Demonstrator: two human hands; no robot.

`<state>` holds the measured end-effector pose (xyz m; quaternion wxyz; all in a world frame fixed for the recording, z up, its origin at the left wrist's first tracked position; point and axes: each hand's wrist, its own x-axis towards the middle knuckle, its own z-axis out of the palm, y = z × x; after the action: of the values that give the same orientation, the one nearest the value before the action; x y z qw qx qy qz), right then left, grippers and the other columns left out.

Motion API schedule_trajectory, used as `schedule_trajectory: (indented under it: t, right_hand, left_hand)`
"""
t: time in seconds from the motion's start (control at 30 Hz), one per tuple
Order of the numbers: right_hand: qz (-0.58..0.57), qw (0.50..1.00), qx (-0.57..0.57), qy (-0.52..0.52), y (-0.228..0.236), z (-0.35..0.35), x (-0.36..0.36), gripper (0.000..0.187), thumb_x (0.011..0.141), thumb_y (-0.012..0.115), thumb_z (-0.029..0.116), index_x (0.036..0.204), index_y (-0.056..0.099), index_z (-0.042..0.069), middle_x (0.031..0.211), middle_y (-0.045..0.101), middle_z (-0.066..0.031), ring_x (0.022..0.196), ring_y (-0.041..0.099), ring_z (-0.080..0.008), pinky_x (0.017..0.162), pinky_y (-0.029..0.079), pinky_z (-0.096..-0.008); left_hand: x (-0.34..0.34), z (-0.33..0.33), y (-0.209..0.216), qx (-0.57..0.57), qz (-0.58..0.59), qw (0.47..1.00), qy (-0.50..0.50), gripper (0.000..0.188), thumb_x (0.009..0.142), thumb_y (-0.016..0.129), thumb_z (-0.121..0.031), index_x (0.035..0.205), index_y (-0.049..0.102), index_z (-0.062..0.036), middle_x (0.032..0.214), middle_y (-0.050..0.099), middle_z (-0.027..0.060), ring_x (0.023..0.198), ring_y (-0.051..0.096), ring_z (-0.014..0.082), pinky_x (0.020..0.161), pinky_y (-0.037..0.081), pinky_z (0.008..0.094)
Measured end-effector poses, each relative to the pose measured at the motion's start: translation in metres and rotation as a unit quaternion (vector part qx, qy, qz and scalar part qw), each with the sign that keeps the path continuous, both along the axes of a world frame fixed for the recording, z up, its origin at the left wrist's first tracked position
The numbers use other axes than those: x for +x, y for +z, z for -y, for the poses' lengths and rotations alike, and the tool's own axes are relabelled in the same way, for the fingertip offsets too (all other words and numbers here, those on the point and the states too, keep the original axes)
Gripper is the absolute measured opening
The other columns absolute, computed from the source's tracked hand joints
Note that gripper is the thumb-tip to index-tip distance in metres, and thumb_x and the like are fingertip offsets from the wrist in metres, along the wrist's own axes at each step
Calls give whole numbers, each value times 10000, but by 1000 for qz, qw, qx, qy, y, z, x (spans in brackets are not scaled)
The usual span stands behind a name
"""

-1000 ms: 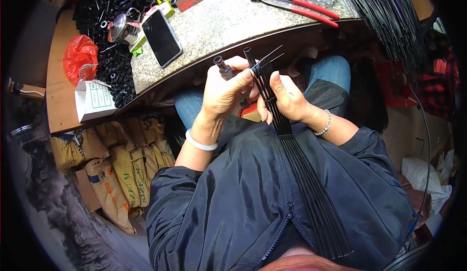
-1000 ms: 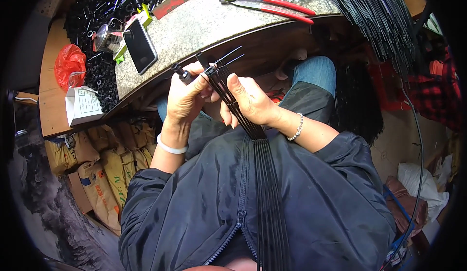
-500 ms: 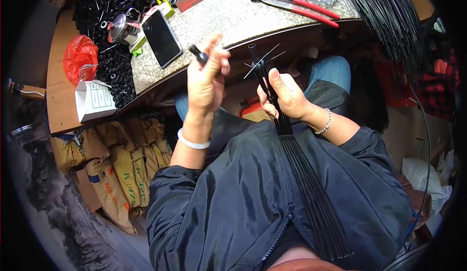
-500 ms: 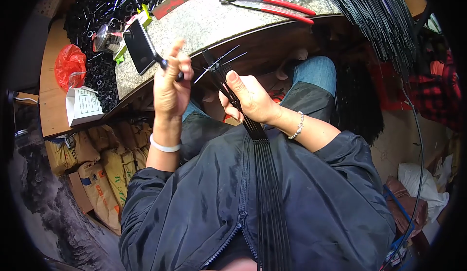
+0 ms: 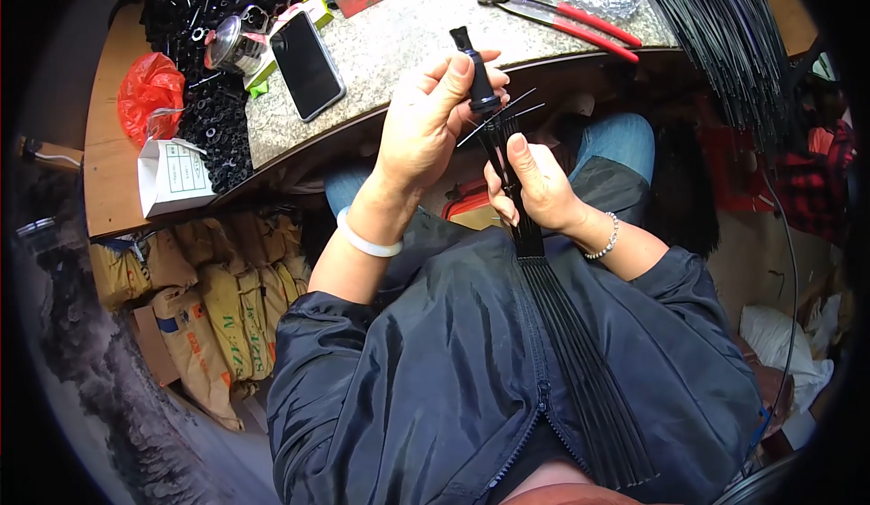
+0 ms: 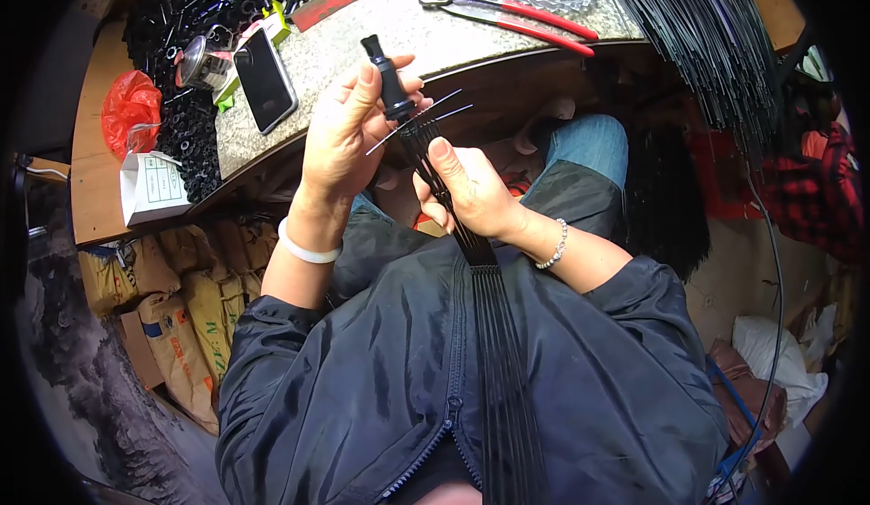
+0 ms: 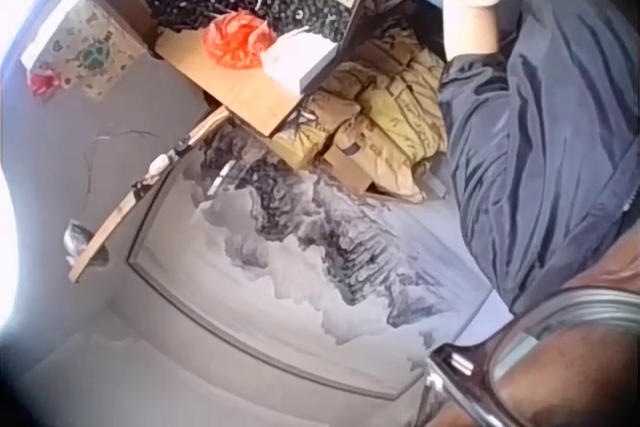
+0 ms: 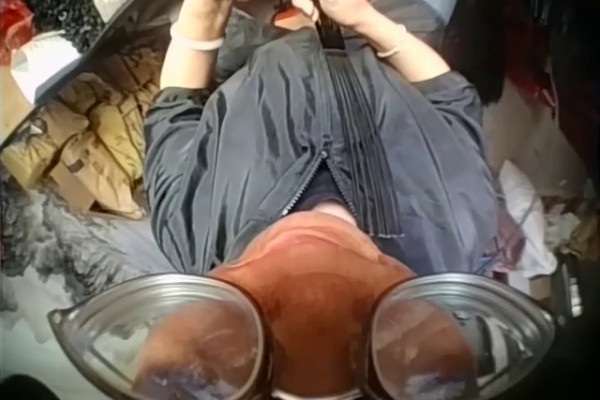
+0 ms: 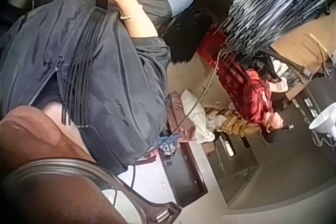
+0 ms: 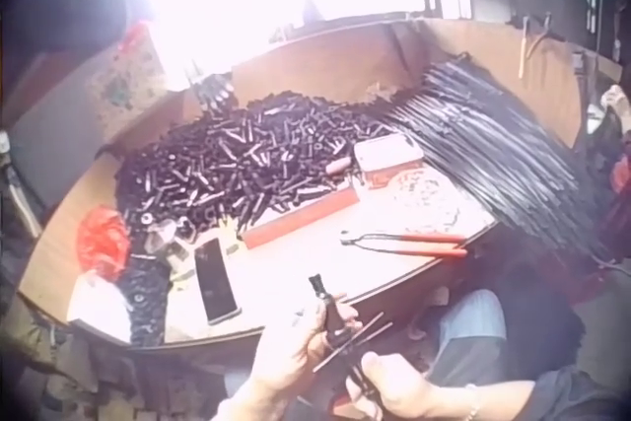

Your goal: Assembling plastic components onto bundles of cables at a workbench and securing them with pliers.

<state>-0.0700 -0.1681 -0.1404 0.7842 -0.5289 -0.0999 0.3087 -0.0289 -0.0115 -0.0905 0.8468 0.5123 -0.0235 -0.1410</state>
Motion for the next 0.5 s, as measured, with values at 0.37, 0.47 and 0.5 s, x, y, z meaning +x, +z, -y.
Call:
schedule_trajectory:
  t: [0.37,0.47,0.5]
  right_hand:
    - [-8,1000,5,-3,-2,2,3,617,917,268,572,722,498,34,474,471,-52,371,443,-120,386,394,-240]
    - [-7,1000,5,-2,-1,2,3,618,916,267,573,722,499,33,477,474,-53,371,443,-119,384,393,-240]
    - [-6,1000,7,-1,-1,2,3,619,916,268,573,720,499,33,477,473,-52,370,442,-117,382,392,-239]
  left_hand:
    - [0,5,1,22,39,999,10,420,935,494,-281,1207,481,39,987,639,144,931,625,194,828,494,295]
    - [-1,7,1,62,64,996,20,421,937,489,-270,1222,453,37,1008,630,160,962,617,214,851,489,314]
    - [0,7,-1,36,65,997,13,422,937,487,-266,1228,441,36,1022,624,169,972,614,224,862,484,324]
